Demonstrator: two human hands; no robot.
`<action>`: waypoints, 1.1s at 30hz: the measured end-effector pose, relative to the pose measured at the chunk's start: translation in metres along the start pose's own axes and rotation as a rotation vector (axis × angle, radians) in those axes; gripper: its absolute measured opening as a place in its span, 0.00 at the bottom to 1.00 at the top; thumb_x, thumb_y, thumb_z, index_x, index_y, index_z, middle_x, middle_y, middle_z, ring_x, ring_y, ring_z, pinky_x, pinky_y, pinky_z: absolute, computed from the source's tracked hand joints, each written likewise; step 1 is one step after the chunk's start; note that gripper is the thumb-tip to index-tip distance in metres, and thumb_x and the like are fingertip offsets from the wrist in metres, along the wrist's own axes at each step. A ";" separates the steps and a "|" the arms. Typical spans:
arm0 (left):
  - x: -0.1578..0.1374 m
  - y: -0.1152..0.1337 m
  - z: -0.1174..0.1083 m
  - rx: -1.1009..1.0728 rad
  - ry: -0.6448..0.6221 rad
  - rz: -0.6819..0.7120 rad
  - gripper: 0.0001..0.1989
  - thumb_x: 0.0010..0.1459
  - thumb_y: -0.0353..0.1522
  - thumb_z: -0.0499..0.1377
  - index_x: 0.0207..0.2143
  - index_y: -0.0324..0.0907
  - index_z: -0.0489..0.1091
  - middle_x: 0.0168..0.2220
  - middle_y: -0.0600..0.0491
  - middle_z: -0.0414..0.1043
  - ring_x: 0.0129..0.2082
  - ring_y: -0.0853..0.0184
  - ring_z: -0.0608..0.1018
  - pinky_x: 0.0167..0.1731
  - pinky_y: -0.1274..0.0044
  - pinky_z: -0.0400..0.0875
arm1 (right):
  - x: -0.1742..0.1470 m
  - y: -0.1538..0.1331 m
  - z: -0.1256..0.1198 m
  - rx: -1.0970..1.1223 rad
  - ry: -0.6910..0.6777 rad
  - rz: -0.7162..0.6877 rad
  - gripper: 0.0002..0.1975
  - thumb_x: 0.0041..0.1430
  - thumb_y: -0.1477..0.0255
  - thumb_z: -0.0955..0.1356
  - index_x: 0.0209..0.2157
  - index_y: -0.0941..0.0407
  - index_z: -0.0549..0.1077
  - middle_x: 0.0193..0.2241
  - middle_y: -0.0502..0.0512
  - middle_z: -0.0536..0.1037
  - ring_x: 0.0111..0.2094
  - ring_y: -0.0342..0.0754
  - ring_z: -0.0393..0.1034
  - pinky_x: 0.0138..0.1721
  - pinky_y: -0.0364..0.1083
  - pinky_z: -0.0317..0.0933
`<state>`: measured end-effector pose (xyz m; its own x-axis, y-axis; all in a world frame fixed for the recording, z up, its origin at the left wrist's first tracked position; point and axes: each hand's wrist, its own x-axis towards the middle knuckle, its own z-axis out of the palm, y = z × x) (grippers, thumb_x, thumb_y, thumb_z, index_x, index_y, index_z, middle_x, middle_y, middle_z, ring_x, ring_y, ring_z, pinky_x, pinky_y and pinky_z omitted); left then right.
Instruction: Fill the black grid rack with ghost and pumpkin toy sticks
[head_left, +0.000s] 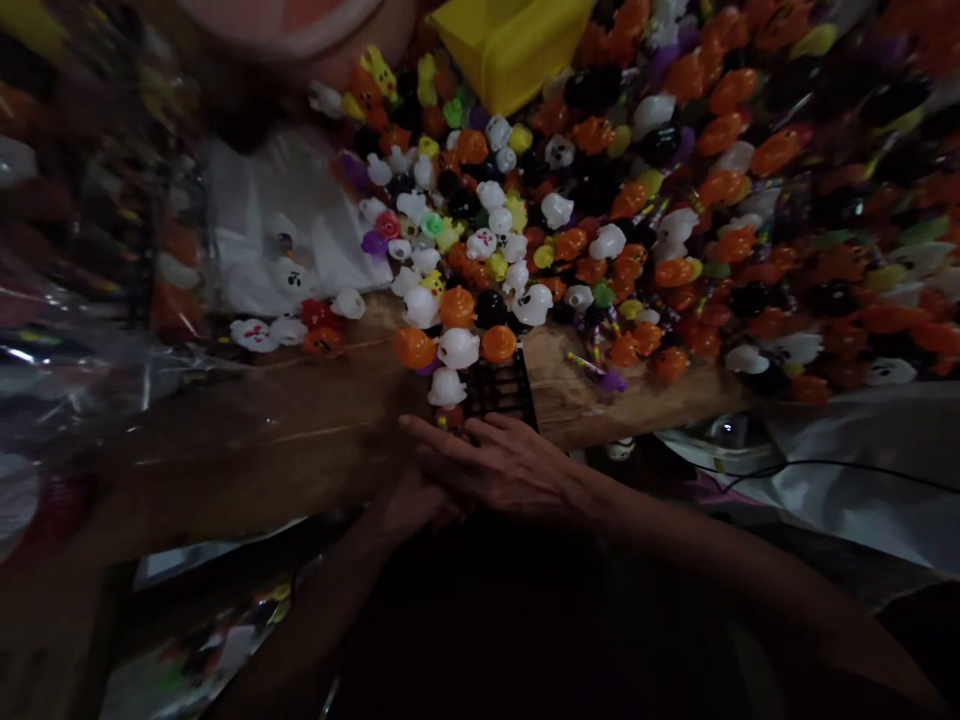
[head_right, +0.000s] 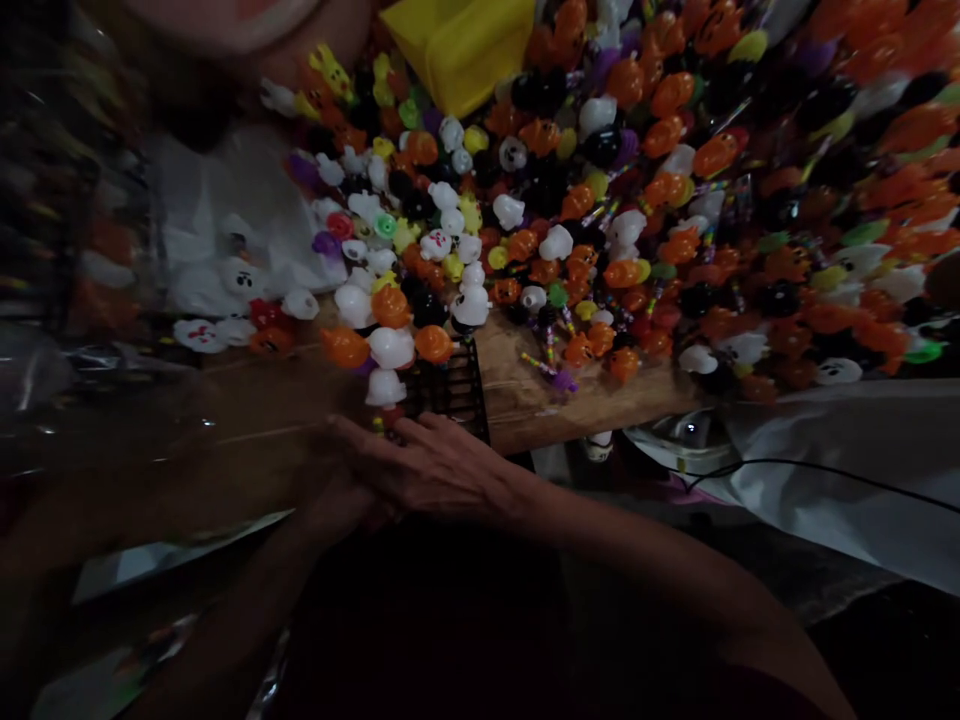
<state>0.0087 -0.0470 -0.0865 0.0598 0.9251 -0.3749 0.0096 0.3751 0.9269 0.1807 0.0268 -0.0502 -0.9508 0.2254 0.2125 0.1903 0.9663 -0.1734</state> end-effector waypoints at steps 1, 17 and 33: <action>0.000 0.002 0.000 -0.023 -0.054 -0.028 0.10 0.49 0.37 0.65 0.23 0.42 0.69 0.16 0.56 0.67 0.16 0.69 0.70 0.15 0.80 0.61 | 0.001 0.004 0.003 -0.011 0.010 -0.032 0.22 0.69 0.74 0.66 0.63 0.55 0.67 0.67 0.62 0.68 0.57 0.53 0.69 0.53 0.52 0.67; -0.002 0.021 0.000 -0.458 -0.231 -0.276 0.29 0.52 0.57 0.67 0.33 0.39 0.73 0.30 0.51 0.77 0.23 0.66 0.78 0.21 0.75 0.77 | -0.050 0.044 -0.018 -0.134 0.400 0.235 0.08 0.74 0.72 0.60 0.43 0.55 0.71 0.37 0.55 0.79 0.34 0.45 0.71 0.36 0.45 0.62; 0.014 0.020 0.018 0.098 0.104 0.408 0.13 0.68 0.40 0.59 0.43 0.44 0.80 0.46 0.50 0.83 0.49 0.62 0.83 0.53 0.73 0.77 | -0.048 0.050 0.019 0.453 0.628 1.029 0.10 0.60 0.64 0.68 0.30 0.55 0.72 0.25 0.51 0.74 0.27 0.45 0.66 0.29 0.43 0.57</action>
<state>0.0279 -0.0274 -0.0732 -0.0224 0.9994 0.0279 0.1011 -0.0255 0.9945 0.2311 0.0621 -0.0872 -0.1155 0.9770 0.1790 0.5462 0.2130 -0.8101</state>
